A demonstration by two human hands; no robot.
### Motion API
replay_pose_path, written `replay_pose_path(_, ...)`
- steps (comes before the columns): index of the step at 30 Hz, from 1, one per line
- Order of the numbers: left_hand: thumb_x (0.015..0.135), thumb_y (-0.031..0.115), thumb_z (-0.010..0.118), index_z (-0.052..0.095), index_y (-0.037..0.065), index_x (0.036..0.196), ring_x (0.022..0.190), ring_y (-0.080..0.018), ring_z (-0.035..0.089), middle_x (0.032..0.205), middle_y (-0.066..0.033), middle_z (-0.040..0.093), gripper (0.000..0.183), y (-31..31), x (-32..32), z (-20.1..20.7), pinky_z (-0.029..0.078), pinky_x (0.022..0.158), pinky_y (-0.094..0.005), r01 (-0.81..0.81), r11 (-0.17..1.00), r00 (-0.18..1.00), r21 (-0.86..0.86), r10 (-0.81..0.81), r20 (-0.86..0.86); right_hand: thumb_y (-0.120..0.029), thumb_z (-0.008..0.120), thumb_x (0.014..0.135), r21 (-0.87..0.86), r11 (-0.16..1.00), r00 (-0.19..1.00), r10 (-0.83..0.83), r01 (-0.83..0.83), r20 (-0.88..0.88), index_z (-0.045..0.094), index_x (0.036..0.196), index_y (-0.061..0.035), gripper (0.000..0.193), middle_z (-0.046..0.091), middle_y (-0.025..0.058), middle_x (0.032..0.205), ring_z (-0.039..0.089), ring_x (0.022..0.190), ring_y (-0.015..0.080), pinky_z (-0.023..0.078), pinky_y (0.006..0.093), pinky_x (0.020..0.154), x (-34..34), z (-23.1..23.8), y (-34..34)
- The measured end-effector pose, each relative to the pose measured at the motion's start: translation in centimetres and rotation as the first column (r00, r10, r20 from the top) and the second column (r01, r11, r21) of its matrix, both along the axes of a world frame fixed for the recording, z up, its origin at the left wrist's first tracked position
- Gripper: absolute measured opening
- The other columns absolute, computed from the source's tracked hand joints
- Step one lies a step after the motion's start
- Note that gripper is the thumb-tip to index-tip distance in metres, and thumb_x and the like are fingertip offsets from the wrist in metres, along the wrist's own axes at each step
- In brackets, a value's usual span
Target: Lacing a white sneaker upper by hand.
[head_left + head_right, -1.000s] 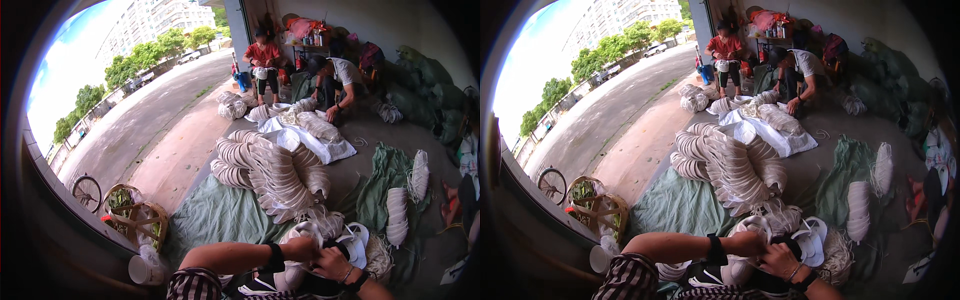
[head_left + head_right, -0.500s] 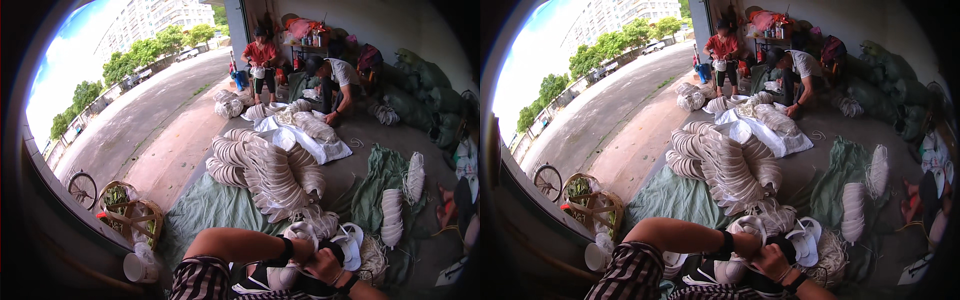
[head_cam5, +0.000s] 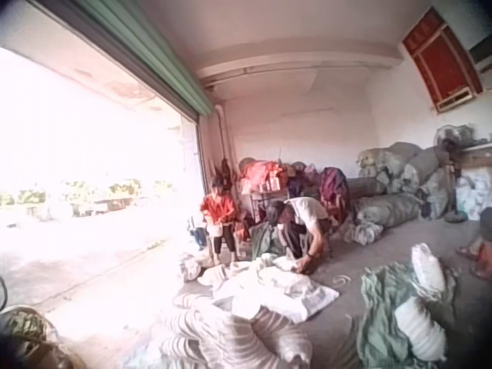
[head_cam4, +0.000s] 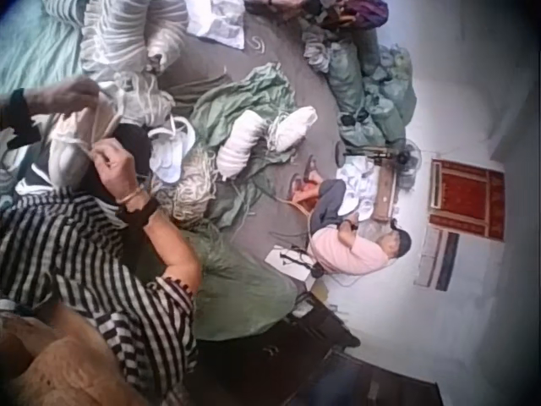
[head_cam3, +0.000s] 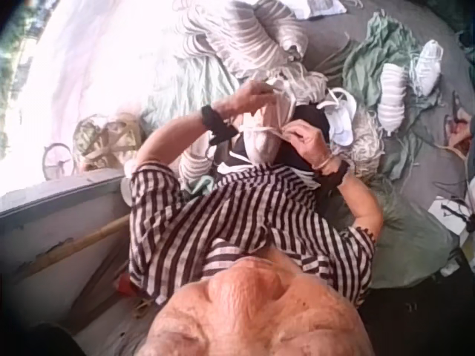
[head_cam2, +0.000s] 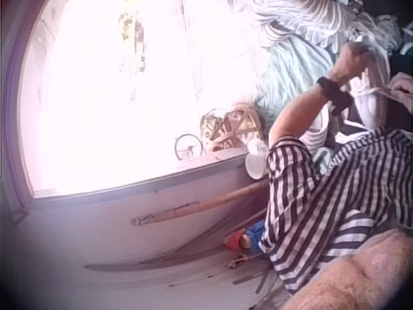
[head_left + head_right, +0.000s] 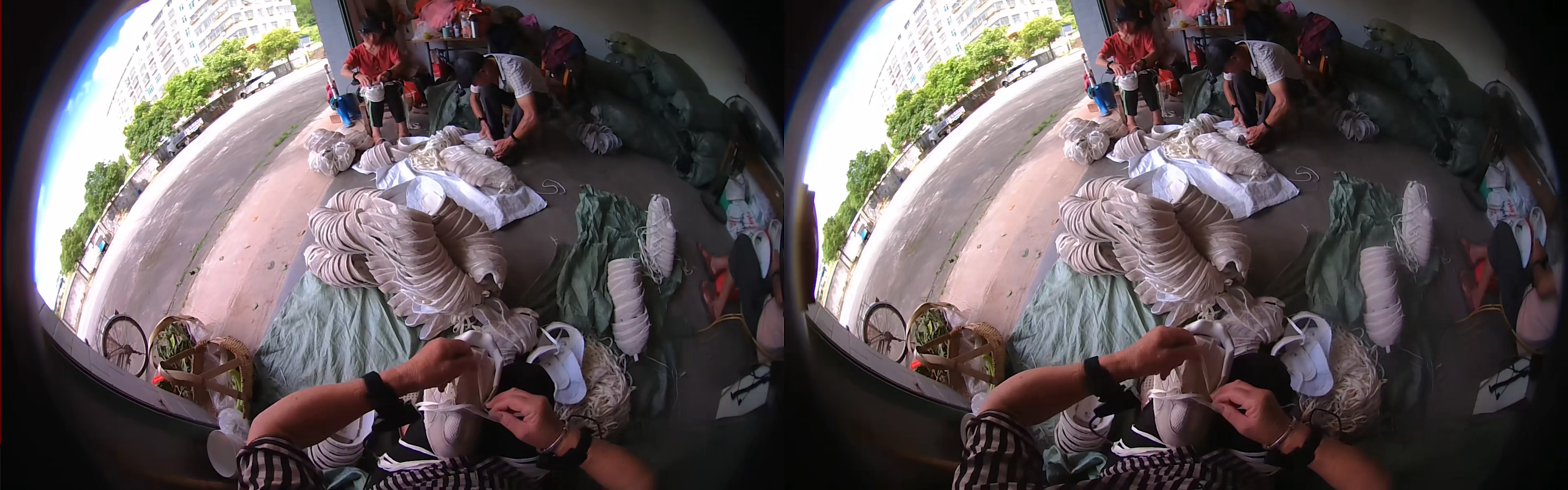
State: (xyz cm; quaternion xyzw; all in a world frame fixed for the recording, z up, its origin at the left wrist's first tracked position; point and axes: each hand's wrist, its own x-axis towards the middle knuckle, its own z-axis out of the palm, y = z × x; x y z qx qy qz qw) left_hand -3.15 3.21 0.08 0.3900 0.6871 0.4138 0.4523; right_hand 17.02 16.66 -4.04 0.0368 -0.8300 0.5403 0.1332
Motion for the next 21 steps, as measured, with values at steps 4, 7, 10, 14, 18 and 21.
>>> replay_pose_path(4, 0.089, 0.014, 0.054, 0.058, 0.000, 0.088, 0.061, -0.0124, 0.060, 0.070, -0.0065, 0.060, 0.015, -1.4, 2.5, -0.5, 0.048, 0.054, -0.0273, 0.086, 0.956, 0.899, 0.281, 0.047, -0.435, -0.012, 0.055, 0.086, -0.133, 0.989, 0.967, -0.032, 0.067, 0.253, 0.056, 0.111, -0.0043, 0.026, 0.060, 0.0177, 0.076, 0.063, 0.070, 0.0312, 0.050, 0.0345, 0.061, -3.0, -1.1, -3.7)
replay_pose_path(7, 0.088, 0.010, 0.053, 0.058, 0.000, 0.089, 0.067, -0.0140, 0.061, 0.072, -0.0075, 0.061, 0.012, -1.9, 3.5, 1.0, 0.049, 0.060, -0.0293, -0.064, 0.985, 0.966, 0.160, 0.101, -0.237, -0.023, 0.051, 0.091, -0.298, 0.955, 0.969, 0.073, 0.000, 0.234, 0.058, 0.087, -0.0022, 0.023, 0.062, 0.0092, 0.069, 0.061, 0.056, 0.0201, 0.046, 0.0297, 0.050, -5.3, -1.7, -5.2)
replay_pose_path(10, 0.091, 0.015, 0.051, 0.056, 0.002, 0.087, 0.049, -0.0060, 0.045, 0.061, -0.0001, 0.048, 0.015, -3.0, -0.2, -0.2, 0.038, 0.046, -0.0216, -0.453, 0.884, 0.892, 0.116, 0.447, 0.070, -0.031, 0.050, 0.093, -0.624, 0.776, 0.848, 0.266, 0.094, 0.458, 0.060, 0.080, -0.0026, 0.033, 0.061, 0.0031, 0.064, 0.059, 0.051, 0.0082, 0.044, 0.0197, 0.047, -4.2, -0.2, -1.9)
replay_pose_path(14, 0.095, 0.025, 0.043, 0.052, 0.007, 0.087, 0.046, -0.0085, 0.048, 0.065, -0.0045, 0.057, 0.022, -13.7, -14.7, -3.5, 0.043, 0.044, -0.0228, -0.892, 0.365, 0.372, 0.266, 0.928, -0.025, -0.028, 0.048, 0.093, -0.694, 0.526, 0.857, -0.150, 0.492, 0.493, 0.058, 0.076, -0.0041, 0.031, 0.064, 0.0111, 0.088, 0.063, 0.071, 0.0154, 0.049, 0.0247, 0.055, 2.8, -1.2, 10.0)
replay_pose_path(18, 0.094, 0.021, 0.034, 0.049, 0.006, 0.103, 0.081, -0.0200, 0.063, 0.101, -0.0113, 0.064, 0.023, -31.5, -25.6, -3.8, 0.051, 0.072, -0.0337, -0.948, -0.089, -0.087, 0.307, 0.996, 0.018, -0.020, 0.053, 0.090, -0.838, -0.169, 0.599, -0.627, 0.519, 0.497, 0.053, 0.080, -0.0068, 0.017, 0.064, 0.0106, 0.095, 0.060, 0.077, 0.0191, 0.050, 0.0329, 0.070, 20.7, -4.4, 28.3)
replay_pose_path(21, 0.093, 0.021, 0.035, 0.053, 0.003, 0.107, 0.085, -0.0199, 0.061, 0.105, -0.0121, 0.061, 0.029, -44.8, -32.3, -5.2, 0.052, 0.074, -0.0329, -0.929, -0.276, -0.247, 0.245, 0.959, 0.141, -0.013, 0.049, 0.092, -0.950, 0.116, 0.686, -0.717, 0.289, 0.122, 0.057, 0.091, -0.0034, 0.013, 0.064, 0.0096, 0.092, 0.054, 0.062, 0.0122, 0.047, 0.0259, 0.058, 37.5, -5.1, 37.3)
